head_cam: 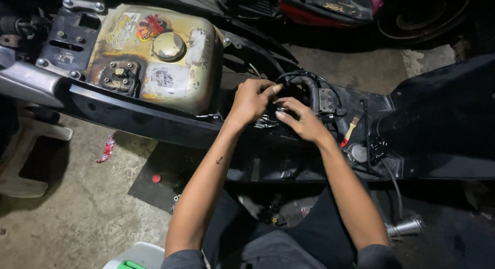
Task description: The person works on the internal components of a motorcycle, manipulating wires and parts near the fuel tank. They then remove a carburetor and use a paintbrush to clean it thoroughly.
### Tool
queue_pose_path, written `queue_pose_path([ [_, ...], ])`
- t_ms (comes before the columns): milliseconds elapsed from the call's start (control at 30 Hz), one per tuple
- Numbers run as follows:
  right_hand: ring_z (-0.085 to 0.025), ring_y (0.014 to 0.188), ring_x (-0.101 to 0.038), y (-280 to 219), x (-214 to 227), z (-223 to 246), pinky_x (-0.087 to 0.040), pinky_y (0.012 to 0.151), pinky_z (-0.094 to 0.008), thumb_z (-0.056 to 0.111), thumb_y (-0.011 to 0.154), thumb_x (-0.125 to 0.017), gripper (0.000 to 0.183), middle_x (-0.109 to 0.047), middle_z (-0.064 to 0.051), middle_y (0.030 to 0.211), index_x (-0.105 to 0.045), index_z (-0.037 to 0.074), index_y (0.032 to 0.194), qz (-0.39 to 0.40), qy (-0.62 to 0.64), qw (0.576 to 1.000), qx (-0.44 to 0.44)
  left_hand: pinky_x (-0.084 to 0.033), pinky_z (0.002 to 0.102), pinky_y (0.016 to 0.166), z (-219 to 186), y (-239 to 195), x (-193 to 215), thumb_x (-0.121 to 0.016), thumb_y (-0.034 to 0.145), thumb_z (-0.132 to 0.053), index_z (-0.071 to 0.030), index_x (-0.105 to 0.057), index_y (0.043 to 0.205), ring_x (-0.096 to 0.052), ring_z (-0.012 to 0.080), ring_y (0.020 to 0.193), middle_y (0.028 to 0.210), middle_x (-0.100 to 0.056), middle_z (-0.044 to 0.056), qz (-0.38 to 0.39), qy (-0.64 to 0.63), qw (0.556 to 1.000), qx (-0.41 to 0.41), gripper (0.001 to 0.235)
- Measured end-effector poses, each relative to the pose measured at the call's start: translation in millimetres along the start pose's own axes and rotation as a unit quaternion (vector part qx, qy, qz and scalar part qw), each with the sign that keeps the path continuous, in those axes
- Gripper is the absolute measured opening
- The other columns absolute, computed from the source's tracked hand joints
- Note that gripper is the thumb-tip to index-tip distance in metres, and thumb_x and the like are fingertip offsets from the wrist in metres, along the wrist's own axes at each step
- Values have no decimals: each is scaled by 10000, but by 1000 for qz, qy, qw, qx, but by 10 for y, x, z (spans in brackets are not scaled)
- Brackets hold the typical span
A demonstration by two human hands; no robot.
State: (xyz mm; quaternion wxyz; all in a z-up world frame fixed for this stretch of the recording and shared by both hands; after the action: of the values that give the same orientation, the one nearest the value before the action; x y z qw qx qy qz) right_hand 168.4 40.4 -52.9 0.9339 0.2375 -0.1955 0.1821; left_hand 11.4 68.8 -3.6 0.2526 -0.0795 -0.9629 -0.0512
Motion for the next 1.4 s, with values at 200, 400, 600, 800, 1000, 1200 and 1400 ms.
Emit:
queue_pose_path([
  [200,-300,1095,-631,131,-167,-118,-485,939,-462,227,983,-672,270,-666,-153,1116,-589,87,1199,7,33,992,-119,-546,519,935,52,45,-83,-637,955,-358,-166,-775,1100,-699,409,1069,1007,-777,143,16,7,1000,3,278],
  [400,-484,1165,-617,-24,-103,-243,-438,996,-610,122,933,-636,316,-663,-356,1114,-531,-95,1138,-9,-17,987,-158,-491,573,1022,74,-5,-161,-649,940,-310,-105,-711,1222,-636,454,1168,1185,-718,212,69,59,996,-10,353],
  [600,-460,1130,-612,86,-99,-314,-434,1041,-569,89,956,-580,213,-667,-245,1104,-643,-57,1098,12,-38,997,-71,-542,581,956,381,10,-421,-602,925,-413,-77,-497,1312,-643,472,1155,1223,-645,255,119,169,972,109,524],
  [800,-287,1126,-649,60,-100,-548,-465,1041,-461,224,965,-704,208,-688,-102,1057,-666,73,1103,17,-29,993,-110,-551,577,924,416,35,-393,-603,956,-325,-45,-567,1155,-646,502,1135,1165,-661,261,99,118,979,136,345],
  [1000,-333,1112,-612,59,-118,-240,-436,1055,-522,306,989,-646,297,-651,-163,1070,-600,43,1119,51,12,989,-140,-566,581,890,178,-87,-336,-534,968,-237,37,-673,1135,-666,491,1107,1112,-686,295,115,144,974,130,350],
  [1200,-247,1105,-605,94,-167,-436,-445,1052,-447,417,1005,-620,323,-619,-95,1048,-598,127,1147,42,22,991,-123,-575,600,812,76,-168,-246,-582,961,-253,11,-666,1129,-686,494,1044,1056,-702,267,83,135,983,94,324],
  [1400,-236,1093,-611,48,-71,-296,-449,1029,-461,431,1010,-594,344,-653,-112,1050,-653,115,1132,22,21,994,-104,-572,592,814,-37,-276,-214,-541,988,-172,75,-657,1092,-690,517,1003,998,-711,298,76,165,983,32,293],
])
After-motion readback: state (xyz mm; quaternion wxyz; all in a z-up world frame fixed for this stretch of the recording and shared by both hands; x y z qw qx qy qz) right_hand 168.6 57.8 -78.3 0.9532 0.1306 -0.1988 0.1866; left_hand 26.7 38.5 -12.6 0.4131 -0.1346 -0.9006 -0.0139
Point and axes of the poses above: each hand's wrist, its own y-axis towards the middle knuckle, its own x-axis out of the back of the hand, z = x × y, the point moved 6 cm from there along y, towards the middle knuckle
